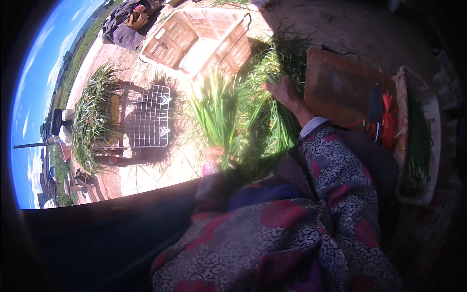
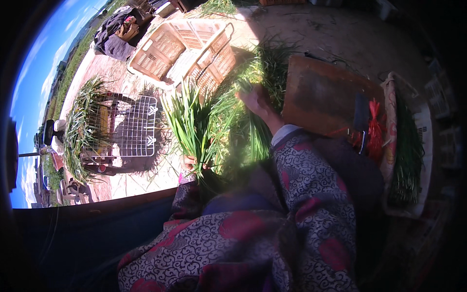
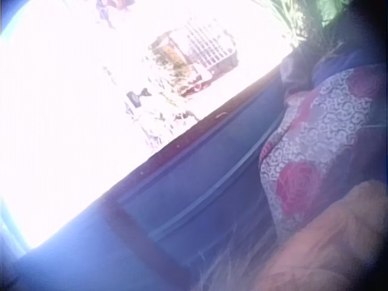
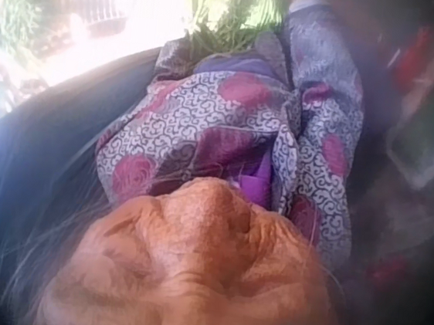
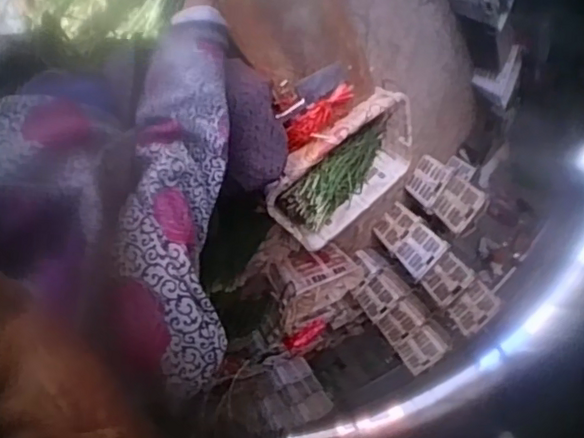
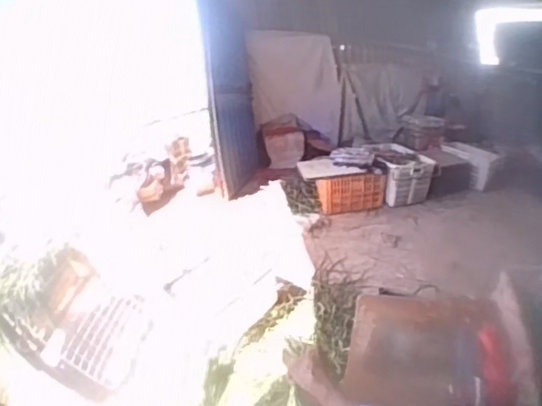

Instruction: The person picks up bunches of green onions from a crate, removes dead or yellowed leaves by hand, and places the cleaned bundles into another container.

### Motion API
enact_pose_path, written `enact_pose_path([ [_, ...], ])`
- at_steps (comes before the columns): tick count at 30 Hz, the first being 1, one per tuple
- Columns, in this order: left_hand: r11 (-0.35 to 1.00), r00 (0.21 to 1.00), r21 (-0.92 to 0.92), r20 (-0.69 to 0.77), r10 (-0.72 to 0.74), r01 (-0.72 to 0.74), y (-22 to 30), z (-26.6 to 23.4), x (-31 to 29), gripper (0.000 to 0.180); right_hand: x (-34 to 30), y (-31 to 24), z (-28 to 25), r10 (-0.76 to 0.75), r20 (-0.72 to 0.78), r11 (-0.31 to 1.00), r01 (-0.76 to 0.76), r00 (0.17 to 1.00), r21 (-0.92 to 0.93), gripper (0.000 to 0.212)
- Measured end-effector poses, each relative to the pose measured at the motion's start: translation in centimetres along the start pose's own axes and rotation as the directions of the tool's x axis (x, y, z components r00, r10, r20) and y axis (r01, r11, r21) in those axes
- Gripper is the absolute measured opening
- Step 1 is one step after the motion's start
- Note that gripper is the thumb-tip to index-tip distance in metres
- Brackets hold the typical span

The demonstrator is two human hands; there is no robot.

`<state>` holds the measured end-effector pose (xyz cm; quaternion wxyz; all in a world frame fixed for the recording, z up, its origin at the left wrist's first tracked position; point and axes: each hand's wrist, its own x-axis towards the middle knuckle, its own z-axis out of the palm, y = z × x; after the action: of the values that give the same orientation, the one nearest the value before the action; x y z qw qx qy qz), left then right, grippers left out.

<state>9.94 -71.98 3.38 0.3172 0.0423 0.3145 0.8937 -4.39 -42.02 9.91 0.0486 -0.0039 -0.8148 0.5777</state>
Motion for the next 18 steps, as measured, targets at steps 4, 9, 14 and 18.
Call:
enact_pose_path([
  [4,0.981,0.997,-0.195,0.082,0.012,0.004,-0.2,1.5,1.0,0.086,3.5,10.8,-2.9,0.118,-0.138,0.793,-0.177,0.983,-0.583,0.028],
  [9,0.974,0.996,-0.222,0.084,-0.016,0.034,-0.4,-3.4,-1.5,0.084,2.0,1.4,-0.7,0.043,-0.067,0.927,-0.065,0.997,-0.37,0.043],
  [14,0.97,0.952,-0.035,0.207,-0.228,0.24,0.5,-1.2,0.8,0.086,-1.0,-4.6,0.4,0.102,0.343,0.938,-0.205,0.934,0.278,0.035],
  [18,0.993,0.986,0.026,0.119,-0.12,0.118,-0.6,-2.5,0.4,0.062,-1.0,-2.5,2.7,-0.068,0.365,0.931,-0.072,0.929,0.358,0.025],
])
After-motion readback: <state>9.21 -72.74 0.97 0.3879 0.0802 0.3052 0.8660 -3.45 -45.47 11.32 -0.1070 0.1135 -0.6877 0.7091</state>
